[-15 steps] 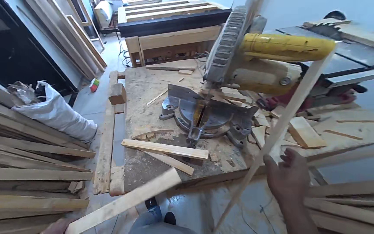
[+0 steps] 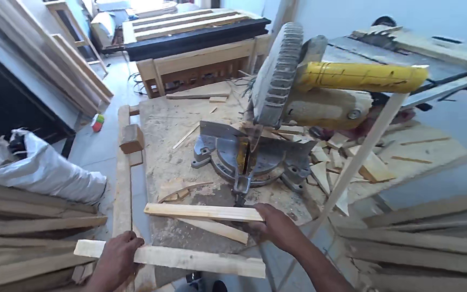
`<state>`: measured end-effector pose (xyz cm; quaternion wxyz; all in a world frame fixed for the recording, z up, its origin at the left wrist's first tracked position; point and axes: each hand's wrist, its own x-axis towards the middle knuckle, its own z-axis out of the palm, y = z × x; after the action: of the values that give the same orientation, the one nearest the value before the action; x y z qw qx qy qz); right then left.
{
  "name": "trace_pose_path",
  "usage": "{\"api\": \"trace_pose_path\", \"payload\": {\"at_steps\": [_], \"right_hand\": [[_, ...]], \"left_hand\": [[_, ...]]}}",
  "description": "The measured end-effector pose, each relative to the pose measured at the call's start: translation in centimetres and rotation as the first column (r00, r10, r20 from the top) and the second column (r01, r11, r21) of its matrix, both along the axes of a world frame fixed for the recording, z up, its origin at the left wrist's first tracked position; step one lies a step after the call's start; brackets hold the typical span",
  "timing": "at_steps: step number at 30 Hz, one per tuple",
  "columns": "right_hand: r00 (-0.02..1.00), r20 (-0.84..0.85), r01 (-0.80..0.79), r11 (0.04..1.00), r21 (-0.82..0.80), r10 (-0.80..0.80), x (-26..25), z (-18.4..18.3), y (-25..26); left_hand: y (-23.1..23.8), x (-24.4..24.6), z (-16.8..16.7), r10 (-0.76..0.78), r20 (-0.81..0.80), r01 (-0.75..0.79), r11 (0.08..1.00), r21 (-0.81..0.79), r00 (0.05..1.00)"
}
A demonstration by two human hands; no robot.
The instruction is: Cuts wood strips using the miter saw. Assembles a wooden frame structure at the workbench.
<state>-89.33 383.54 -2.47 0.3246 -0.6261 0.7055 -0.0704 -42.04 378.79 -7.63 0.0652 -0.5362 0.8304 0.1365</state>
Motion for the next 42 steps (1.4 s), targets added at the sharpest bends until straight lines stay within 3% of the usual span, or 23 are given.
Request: {"api": "trace_pose_path", "payload": {"at_steps": [2,4,8,12,14,17,19,21,22,23,25,26,27,29,31,34,36,38,40,42], "right_hand": [[0.992,0.124,0.041,0.999,-0.032,-0.037,-0.5,0.3,0.7],[0.971,0.212,0.129,0.99,-0.065,-0.112,-1.1,-0.1,1.9],[0.906,0.342,0.291,0.954,-0.078,-0.248,-1.7,-0.4,4.5],[0.849,0.434,0.379,0.92,-0.102,-0.302,-1.1,0.5,5.7],[0.844,0.468,0.37,0.916,-0.155,-0.262,-0.5,1.3,4.9],[0.855,0.485,0.338,0.906,-0.254,-0.183,0.5,2.5,2.2],[0.899,0.368,0.342,0.905,-0.252,-0.237,0.6,3.7,-0.3],[0.927,0.122,0.373,0.898,-0.232,-0.354,0.8,6.8,-2.1],[0.913,0.032,0.394,0.861,-0.32,-0.406,0.8,8.8,-2.3],[0.89,-0.03,0.384,0.782,-0.491,-0.456,0.8,11.0,-1.9],[0.839,-0.143,0.178,0.515,-0.838,-0.524,-0.1,15.6,-0.8],[0.81,-0.214,0.045,0.422,-0.905,-0.546,-0.7,18.2,-0.7],[0.777,-0.298,-0.061,0.405,-0.912,-0.555,-1.4,20.8,-1.2],[0.707,-0.481,-0.136,0.567,-0.812,-0.519,-2.7,24.4,-3.6],[0.651,-0.618,-0.105,0.753,-0.65,-0.442,-4.0,25.9,-6.8],[0.582,-0.747,0.059,0.932,-0.357,-0.323,-4.3,28.6,-10.4],[0.634,-0.738,0.193,0.972,-0.138,-0.231,-3.9,30.4,-12.3],[0.691,-0.71,0.17,0.985,-0.02,-0.134,-4.1,31.1,-13.5],[0.723,-0.678,0.114,0.991,-0.068,-0.13,-4.3,30.9,-13.5],[0.678,-0.709,0.11,0.98,-0.166,-0.196,-4.0,30.0,-13.0]], "left_hand": [[-1.1,-0.9,-0.6,0.051,-0.103,-0.036,0.989,0.147,0.993],[-1.4,-1.5,-0.2,0.054,-0.099,-0.026,0.964,0.264,0.994],[-1.5,-1.4,0.6,0.025,-0.151,0.015,0.967,0.255,0.988],[-2.7,-3.5,3.1,-0.167,-0.426,0.116,0.983,-0.143,0.889],[-5.1,-6.7,4.9,-0.328,-0.389,0.2,0.921,-0.333,0.861],[-11.1,-10.8,6.0,-0.484,-0.192,0.388,0.837,-0.386,0.854],[-15.9,-12.0,4.9,-0.543,-0.111,0.478,0.804,-0.353,0.832],[-20.4,-12.8,4.7,-0.546,-0.106,0.508,0.823,-0.255,0.831],[-22.5,-13.3,4.9,-0.535,-0.071,0.511,0.832,-0.217,0.842],[-24.5,-14.0,5.0,-0.515,-0.015,0.504,0.845,-0.18,0.857],[-28.1,-15.3,4.0,-0.476,0.072,0.481,0.857,-0.187,0.877],[-29.6,-16.1,3.1,-0.457,0.094,0.466,0.863,-0.196,0.885],[-31.1,-17.0,2.3,-0.444,0.1,0.455,0.866,-0.208,0.891],[-33.7,-18.9,1.1,-0.425,0.095,0.435,0.878,-0.199,0.9],[-35.9,-20.7,0.4,-0.413,0.069,0.418,0.89,-0.179,0.908],[-38.4,-22.7,0.5,-0.423,0.014,0.42,0.897,-0.139,0.906],[-39.2,-23.1,0.7,-0.459,0.015,0.458,0.881,-0.12,0.888],[-39.4,-22.7,0.8,-0.483,0.03,0.483,0.866,-0.127,0.875],[-39.8,-21.7,0.7,-0.5,0.028,0.499,0.855,-0.143,0.865],[-40.4,-20.6,0.3,-0.505,0.021,0.502,0.852,-0.151,0.863]]}}
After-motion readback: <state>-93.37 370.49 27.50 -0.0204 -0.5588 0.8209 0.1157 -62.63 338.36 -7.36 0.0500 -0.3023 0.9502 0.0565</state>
